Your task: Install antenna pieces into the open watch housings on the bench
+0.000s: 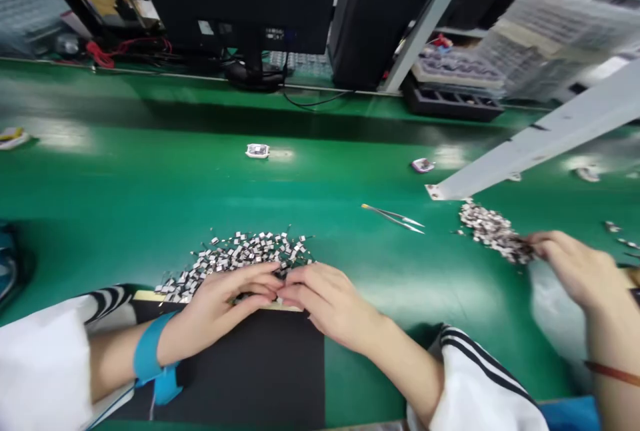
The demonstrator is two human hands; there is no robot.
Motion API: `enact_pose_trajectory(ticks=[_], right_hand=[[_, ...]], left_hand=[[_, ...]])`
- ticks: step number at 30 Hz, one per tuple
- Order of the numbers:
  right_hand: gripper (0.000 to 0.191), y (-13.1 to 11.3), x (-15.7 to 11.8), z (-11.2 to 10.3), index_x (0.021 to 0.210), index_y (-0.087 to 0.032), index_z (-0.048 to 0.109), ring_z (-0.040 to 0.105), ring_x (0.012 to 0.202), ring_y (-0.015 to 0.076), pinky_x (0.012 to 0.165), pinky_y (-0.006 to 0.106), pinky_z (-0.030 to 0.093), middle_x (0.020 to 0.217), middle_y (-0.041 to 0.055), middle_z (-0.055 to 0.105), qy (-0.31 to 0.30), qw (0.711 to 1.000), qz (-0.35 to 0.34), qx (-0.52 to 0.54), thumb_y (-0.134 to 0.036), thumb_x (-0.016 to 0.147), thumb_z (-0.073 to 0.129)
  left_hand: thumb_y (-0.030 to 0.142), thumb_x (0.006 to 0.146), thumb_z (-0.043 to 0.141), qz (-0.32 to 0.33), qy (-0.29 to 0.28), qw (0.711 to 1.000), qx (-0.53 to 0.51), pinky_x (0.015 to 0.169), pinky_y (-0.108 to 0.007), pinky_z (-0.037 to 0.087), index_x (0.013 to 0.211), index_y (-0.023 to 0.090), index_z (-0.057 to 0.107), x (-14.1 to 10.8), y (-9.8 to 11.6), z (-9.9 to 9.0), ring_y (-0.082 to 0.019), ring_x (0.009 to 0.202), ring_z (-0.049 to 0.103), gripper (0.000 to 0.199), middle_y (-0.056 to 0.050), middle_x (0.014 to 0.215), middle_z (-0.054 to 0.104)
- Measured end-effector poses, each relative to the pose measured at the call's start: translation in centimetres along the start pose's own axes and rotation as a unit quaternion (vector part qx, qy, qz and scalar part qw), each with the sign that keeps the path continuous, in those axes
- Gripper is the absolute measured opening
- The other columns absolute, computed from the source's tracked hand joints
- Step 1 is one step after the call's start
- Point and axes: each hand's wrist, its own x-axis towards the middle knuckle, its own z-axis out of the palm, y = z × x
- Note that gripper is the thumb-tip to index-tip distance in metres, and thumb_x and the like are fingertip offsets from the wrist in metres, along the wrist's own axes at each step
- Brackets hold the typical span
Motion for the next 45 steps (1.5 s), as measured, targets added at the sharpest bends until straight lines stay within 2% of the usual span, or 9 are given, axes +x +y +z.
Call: enact_pose_trajectory(ticks=[9, 13, 17, 19, 26, 34, 39, 42, 45], right_hand=[[0.017, -0.1, -0.1, 0.3, 0.093, -0.012, 0.056, 0.048, 0.067, 0.0109, 0.056, 0.024, 0.038, 0.082, 0.0054, 0.059, 0.004, 0.999, -0.036, -0.019, -0.014, 0.086, 0.040], [0.017, -0.7, -0.6, -0.8, 0.094, -0.013, 0.055, 0.052, 0.071, 0.0111, 0.062, 0.023, 0.041, 0.079, 0.0039, 0.058, -0.001, 0.998, 0.053, -0.034, -0.017, 0.077, 0.056], [0.007, -1.9, -1.8, -1.3, 0.079, -0.018, 0.058, 0.054, 0.061, 0.0121, 0.054, 0.024, 0.042, 0.070, 0.0007, 0.056, -0.148, 0.971, 0.181, -0.057, -0.024, 0.078, 0.055], [0.010, -2.5, -2.3, -0.8, 0.079, -0.017, 0.059, 0.055, 0.059, 0.0141, 0.051, 0.025, 0.043, 0.068, 0.0016, 0.055, -0.173, 0.963, 0.170, -0.115, -0.024, 0.079, 0.052], [0.029, -4.0, -3.0, 1.6, 0.072, -0.012, 0.057, 0.054, 0.050, 0.0145, 0.044, 0.026, 0.040, 0.059, 0.0039, 0.054, -0.097, 0.960, 0.133, -0.228, -0.011, 0.085, 0.032], [0.003, -3.3, -2.9, 0.6, 0.076, -0.017, 0.054, 0.057, 0.056, 0.0140, 0.049, 0.025, 0.045, 0.069, 0.0009, 0.057, -0.190, 0.944, 0.252, -0.095, -0.014, 0.076, 0.053], [0.008, -2.5, -2.0, -0.5, 0.073, -0.018, 0.054, 0.057, 0.059, 0.0131, 0.054, 0.023, 0.043, 0.070, -0.0008, 0.059, -0.218, 0.920, 0.326, -0.006, -0.011, 0.072, 0.055], [0.009, -1.9, -1.2, -0.9, 0.069, -0.018, 0.054, 0.050, 0.051, 0.0090, 0.049, 0.021, 0.038, 0.067, -0.0016, 0.057, -0.176, 0.914, 0.360, 0.068, -0.012, 0.074, 0.051], [0.009, -1.8, 0.0, -0.5, 0.068, -0.018, 0.054, 0.044, 0.050, 0.0072, 0.046, 0.020, 0.035, 0.070, -0.0001, 0.056, -0.050, 0.893, 0.399, 0.203, -0.021, 0.076, 0.051]], left_hand=[[0.015, 0.079, 0.049, -0.090, -0.065, 0.986, -0.126, 0.075, -0.016, 0.051, 0.119, 0.020, 0.041, 0.0, 0.4, 0.1, -0.009, 0.080, 0.063, 0.041, -0.002, 0.090, 0.065], [0.014, 0.078, 0.052, -0.021, -0.036, 0.999, -0.033, 0.070, -0.014, 0.051, 0.098, 0.018, 0.059, 0.5, 0.3, -0.1, -0.009, 0.076, 0.062, 0.021, -0.001, 0.085, 0.066], [0.013, 0.078, 0.051, 0.036, 0.018, 0.998, 0.054, 0.071, -0.015, 0.049, 0.087, 0.018, 0.063, 0.8, 0.3, -0.2, -0.008, 0.080, 0.060, 0.016, -0.002, 0.087, 0.065], [0.012, 0.077, 0.053, 0.053, 0.024, 0.996, 0.073, 0.071, -0.015, 0.050, 0.090, 0.017, 0.062, 0.8, 0.3, -0.2, -0.009, 0.081, 0.060, 0.017, -0.003, 0.087, 0.064], [0.006, 0.073, 0.057, 0.143, 0.085, 0.978, 0.125, 0.073, -0.015, 0.050, 0.088, 0.012, 0.061, 0.2, 0.3, 0.2, -0.008, 0.079, 0.060, 0.017, -0.005, 0.083, 0.065], [0.004, 0.072, 0.057, 0.162, 0.082, 0.974, 0.137, 0.070, -0.016, 0.051, 0.085, 0.010, 0.060, 0.3, 0.4, 0.1, -0.009, 0.076, 0.060, 0.015, -0.006, 0.081, 0.065], [0.004, 0.071, 0.057, 0.171, 0.081, 0.972, 0.143, 0.068, -0.017, 0.051, 0.083, 0.011, 0.060, 0.1, 0.6, 0.0, -0.009, 0.074, 0.060, 0.014, -0.006, 0.079, 0.065], [0.003, 0.071, 0.057, 0.181, 0.081, 0.969, 0.148, 0.068, -0.017, 0.051, 0.085, 0.011, 0.060, 0.1, 0.7, 0.0, -0.010, 0.074, 0.060, 0.017, -0.006, 0.079, 0.065], [0.002, 0.071, 0.057, 0.187, 0.085, 0.966, 0.157, 0.067, -0.018, 0.051, 0.090, 0.011, 0.060, 0.1, 0.7, 0.0, -0.010, 0.072, 0.060, 0.022, -0.005, 0.076, 0.065]])
